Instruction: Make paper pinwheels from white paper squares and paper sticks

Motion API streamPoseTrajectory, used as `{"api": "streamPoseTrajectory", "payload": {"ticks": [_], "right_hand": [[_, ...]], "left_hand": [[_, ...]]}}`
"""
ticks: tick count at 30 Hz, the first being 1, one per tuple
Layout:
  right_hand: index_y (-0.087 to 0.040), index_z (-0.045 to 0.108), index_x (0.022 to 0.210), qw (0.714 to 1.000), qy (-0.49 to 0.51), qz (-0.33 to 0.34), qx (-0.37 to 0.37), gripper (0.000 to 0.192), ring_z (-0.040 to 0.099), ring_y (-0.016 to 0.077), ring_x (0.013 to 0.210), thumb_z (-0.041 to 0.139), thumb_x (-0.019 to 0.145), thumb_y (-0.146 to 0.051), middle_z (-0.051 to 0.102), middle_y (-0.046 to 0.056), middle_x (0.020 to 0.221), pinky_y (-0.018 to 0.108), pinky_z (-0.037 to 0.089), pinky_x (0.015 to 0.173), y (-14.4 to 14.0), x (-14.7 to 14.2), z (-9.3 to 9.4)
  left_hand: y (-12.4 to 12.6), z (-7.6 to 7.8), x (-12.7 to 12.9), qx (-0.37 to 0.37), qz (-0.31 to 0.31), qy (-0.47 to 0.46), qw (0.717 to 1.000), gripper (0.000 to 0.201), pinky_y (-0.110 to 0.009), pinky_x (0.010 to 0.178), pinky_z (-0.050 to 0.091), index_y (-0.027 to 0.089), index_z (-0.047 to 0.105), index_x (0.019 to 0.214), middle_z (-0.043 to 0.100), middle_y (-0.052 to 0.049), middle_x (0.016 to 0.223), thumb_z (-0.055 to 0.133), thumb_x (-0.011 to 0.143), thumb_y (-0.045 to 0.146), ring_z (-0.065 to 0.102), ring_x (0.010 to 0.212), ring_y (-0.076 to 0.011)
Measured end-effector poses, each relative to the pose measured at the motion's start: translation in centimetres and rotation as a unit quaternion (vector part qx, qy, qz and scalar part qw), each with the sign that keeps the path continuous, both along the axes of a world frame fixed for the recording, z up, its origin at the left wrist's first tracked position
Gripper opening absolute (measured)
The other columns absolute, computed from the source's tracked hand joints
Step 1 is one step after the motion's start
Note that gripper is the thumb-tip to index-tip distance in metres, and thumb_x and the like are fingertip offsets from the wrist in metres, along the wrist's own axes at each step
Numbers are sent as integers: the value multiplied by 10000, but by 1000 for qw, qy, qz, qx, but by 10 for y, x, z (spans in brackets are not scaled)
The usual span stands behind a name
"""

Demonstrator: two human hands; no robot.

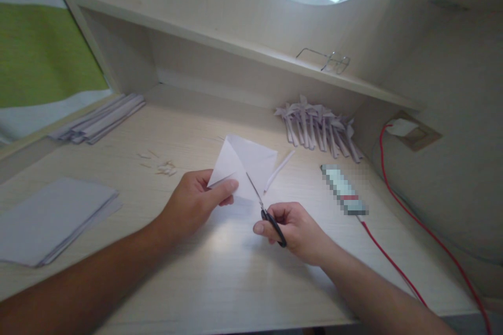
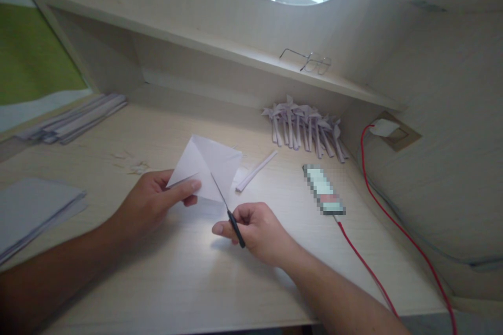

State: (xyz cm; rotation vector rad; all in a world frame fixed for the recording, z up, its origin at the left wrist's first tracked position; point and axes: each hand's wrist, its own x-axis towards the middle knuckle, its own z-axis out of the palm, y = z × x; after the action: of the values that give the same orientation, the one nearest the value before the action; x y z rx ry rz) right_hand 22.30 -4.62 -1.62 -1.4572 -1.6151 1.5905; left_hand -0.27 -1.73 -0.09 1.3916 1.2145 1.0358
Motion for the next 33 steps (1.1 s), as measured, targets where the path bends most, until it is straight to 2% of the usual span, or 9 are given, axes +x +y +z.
{"api": "streamPoseTrajectory", "payload": {"ticks": [10,14,16,18,21,24,29,31,33], "right_hand": [[-170,570,599,1000,2,2,-9,456,346,84,511,832,735,-517,460,-60,525,268,231,505,-2,1,1],[-172,554,622,999,-9,31,-41,447,332,74,511,857,718,-486,426,-75,535,254,212,490,-1,1,6],[-167,597,663,1000,16,2,-10,388,383,78,514,858,728,-446,475,-67,541,242,261,495,0,1,8],[-171,665,777,993,73,-77,59,313,486,98,554,857,739,-415,588,-41,612,237,355,534,2,0,8],[-196,718,925,966,139,-173,131,323,606,134,677,888,707,-364,715,2,807,254,459,627,6,-3,2],[-194,725,874,955,169,-198,144,287,609,130,648,900,687,-324,719,-5,749,253,460,628,9,-6,-5],[-169,690,741,955,175,-186,150,205,586,114,544,849,733,-298,662,-23,595,247,430,582,13,-1,-4],[-164,691,749,960,164,-173,148,199,598,118,548,850,712,-279,668,-21,612,244,435,574,14,4,2],[-158,688,740,969,139,-144,148,188,589,119,547,838,699,-263,659,-19,606,242,433,559,15,10,8]], "left_hand": [[0,-3,-3,3,2,-3,1000,337,-266,578,390,191,647,544,627,1,564,727,757,440,532,566,-151],[5,-9,-6,21,50,-50,997,352,-278,623,421,183,650,583,644,-5,600,726,807,443,556,595,-151],[8,-13,-6,25,83,-96,992,327,-283,641,437,182,666,635,655,-6,636,735,815,446,564,619,-153],[9,-16,-3,21,91,-119,989,313,-286,652,444,177,684,672,667,-13,663,753,803,453,569,642,-156],[6,-19,5,12,53,-104,993,344,-276,637,424,165,688,646,659,-16,643,761,788,470,556,630,-148],[-3,-21,15,-4,-10,-97,995,364,-262,610,406,163,669,603,636,-3,608,758,782,467,534,601,-134],[-11,-25,22,-40,-129,-112,984,290,-272,649,451,145,751,777,719,-36,744,754,796,435,602,669,-159],[-8,-24,19,-49,-129,-122,983,314,-284,667,480,132,759,881,747,-69,831,776,778,428,644,716,-184],[1,-20,14,-46,-97,-153,982,406,-294,692,512,143,734,1029,759,-89,938,821,725,397,678,779,-206]]}}
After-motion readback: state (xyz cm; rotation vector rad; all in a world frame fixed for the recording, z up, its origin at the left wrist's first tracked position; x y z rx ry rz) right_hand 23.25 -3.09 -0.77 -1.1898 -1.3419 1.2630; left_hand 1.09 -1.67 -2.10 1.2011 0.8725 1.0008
